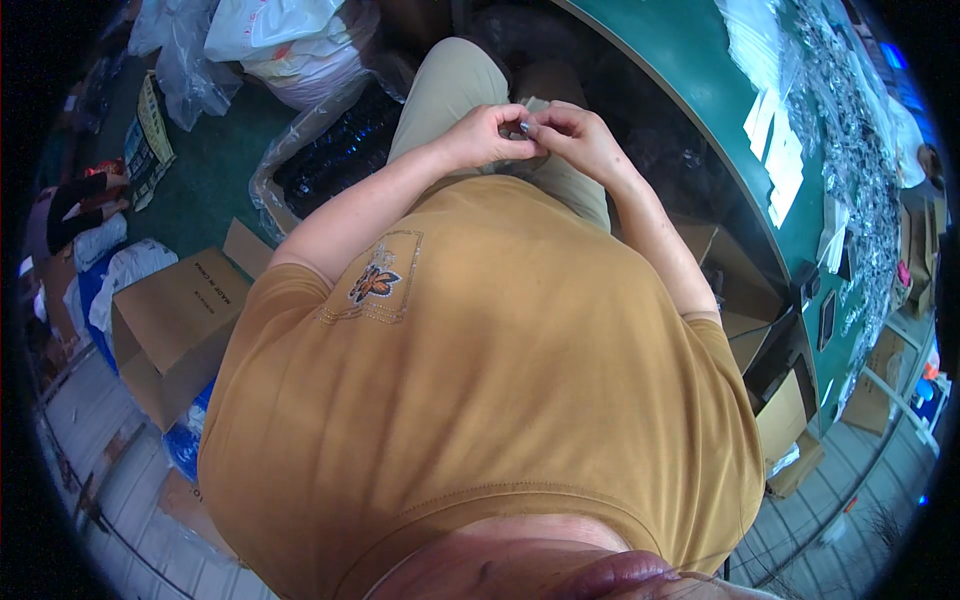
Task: The person packages swimming goggles by wrapping paper labels around the goggles, inserting them into clear plastic pouches, and sealing the pouches by hand.
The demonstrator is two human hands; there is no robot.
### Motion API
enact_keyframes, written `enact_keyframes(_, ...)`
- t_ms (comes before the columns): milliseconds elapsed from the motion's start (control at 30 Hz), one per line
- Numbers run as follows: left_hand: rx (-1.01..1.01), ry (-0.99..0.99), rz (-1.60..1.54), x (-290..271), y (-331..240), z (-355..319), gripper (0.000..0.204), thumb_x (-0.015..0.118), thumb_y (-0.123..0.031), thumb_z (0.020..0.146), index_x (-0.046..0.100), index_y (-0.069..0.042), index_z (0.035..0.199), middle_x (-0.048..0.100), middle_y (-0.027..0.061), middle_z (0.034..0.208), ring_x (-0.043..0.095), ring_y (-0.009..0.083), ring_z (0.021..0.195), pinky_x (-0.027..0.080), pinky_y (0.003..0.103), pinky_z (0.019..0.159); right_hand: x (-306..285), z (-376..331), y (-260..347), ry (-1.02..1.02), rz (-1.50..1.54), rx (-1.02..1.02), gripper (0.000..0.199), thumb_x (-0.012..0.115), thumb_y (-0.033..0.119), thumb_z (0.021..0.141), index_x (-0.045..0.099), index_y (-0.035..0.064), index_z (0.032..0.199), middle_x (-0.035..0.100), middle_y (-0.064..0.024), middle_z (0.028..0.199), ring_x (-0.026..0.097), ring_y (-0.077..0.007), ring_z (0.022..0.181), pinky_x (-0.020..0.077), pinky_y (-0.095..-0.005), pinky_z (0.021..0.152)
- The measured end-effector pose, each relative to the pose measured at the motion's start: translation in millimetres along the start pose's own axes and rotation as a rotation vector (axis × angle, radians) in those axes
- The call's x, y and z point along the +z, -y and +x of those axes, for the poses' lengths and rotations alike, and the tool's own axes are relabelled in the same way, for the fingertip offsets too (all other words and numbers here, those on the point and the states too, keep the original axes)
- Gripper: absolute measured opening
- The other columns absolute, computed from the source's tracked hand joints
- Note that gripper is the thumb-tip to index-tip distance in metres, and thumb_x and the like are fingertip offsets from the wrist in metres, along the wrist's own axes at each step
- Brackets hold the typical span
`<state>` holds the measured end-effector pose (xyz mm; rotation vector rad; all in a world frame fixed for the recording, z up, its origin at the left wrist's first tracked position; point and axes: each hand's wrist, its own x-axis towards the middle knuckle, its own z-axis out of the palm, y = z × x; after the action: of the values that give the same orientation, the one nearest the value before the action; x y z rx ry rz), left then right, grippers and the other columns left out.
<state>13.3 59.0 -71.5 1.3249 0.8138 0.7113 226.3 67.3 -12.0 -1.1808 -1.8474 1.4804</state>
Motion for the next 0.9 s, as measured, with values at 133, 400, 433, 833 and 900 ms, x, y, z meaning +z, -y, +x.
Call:
enact_keyframes(133, 0.017, 0.000, -0.004, -1.4, 4.8, 1.2, 0.033, 0.085, -0.023, 0.083, 0.070, -0.006, 0.107, 0.069, -0.0013, 0.094, 0.063, 0.0083, 0.088, 0.052, 0.028, 0.081, 0.5, 2.3, 4.3, 0.010, -0.017, 0.003, 0.018, 0.071, 0.015, 0.094, 0.074, -0.0018, 0.101, 0.065, -0.0053, 0.089, 0.064, -0.0120, 0.079, 0.0516, -0.0280, 0.071)
enact_keyframes(400, 0.017, -0.025, -0.041, 0.0, 5.5, 0.7, 0.033, 0.085, -0.019, 0.082, 0.065, -0.005, 0.103, 0.068, 0.0001, 0.095, 0.062, 0.0087, 0.089, 0.051, 0.028, 0.083, 1.0, 3.4, 13.5, -0.020, -0.150, -0.007, 0.015, 0.069, 0.014, 0.094, 0.074, 0.0026, 0.103, 0.063, -0.0011, 0.093, 0.062, -0.0103, 0.084, 0.0500, -0.0270, 0.075)
enact_keyframes(433, 0.018, -0.024, -0.041, 0.2, 6.6, 1.5, 0.033, 0.085, -0.019, 0.082, 0.065, -0.005, 0.103, 0.068, 0.0001, 0.095, 0.062, 0.0087, 0.089, 0.051, 0.028, 0.083, 1.2, 5.5, 11.1, -0.002, -0.167, -0.029, 0.015, 0.069, 0.015, 0.094, 0.074, 0.0030, 0.103, 0.063, -0.0012, 0.093, 0.062, -0.0107, 0.084, 0.0498, -0.0273, 0.075)
enact_keyframes(833, -0.051, -0.034, -0.002, -5.0, -1.8, 1.0, 0.033, 0.087, -0.023, 0.083, 0.065, -0.006, 0.101, 0.067, -0.0011, 0.091, 0.061, 0.0075, 0.086, 0.050, 0.026, 0.078, -10.2, 4.4, 7.0, -0.107, -0.131, 0.037, 0.025, 0.071, 0.025, 0.095, 0.075, 0.0028, 0.107, 0.071, -0.0080, 0.098, 0.069, -0.0167, 0.090, 0.0531, -0.0310, 0.080)
enact_keyframes(900, -0.029, 0.016, 0.022, -6.2, -1.9, 1.4, 0.032, 0.083, -0.014, 0.089, 0.061, -0.004, 0.110, 0.065, 0.0000, 0.104, 0.063, 0.0065, 0.089, 0.054, 0.025, 0.081, -15.8, 1.2, -2.1, -0.161, -0.094, 0.078, 0.027, 0.071, 0.026, 0.096, 0.075, 0.0023, 0.109, 0.071, -0.0073, 0.099, 0.067, -0.0162, 0.092, 0.0524, -0.0304, 0.081)
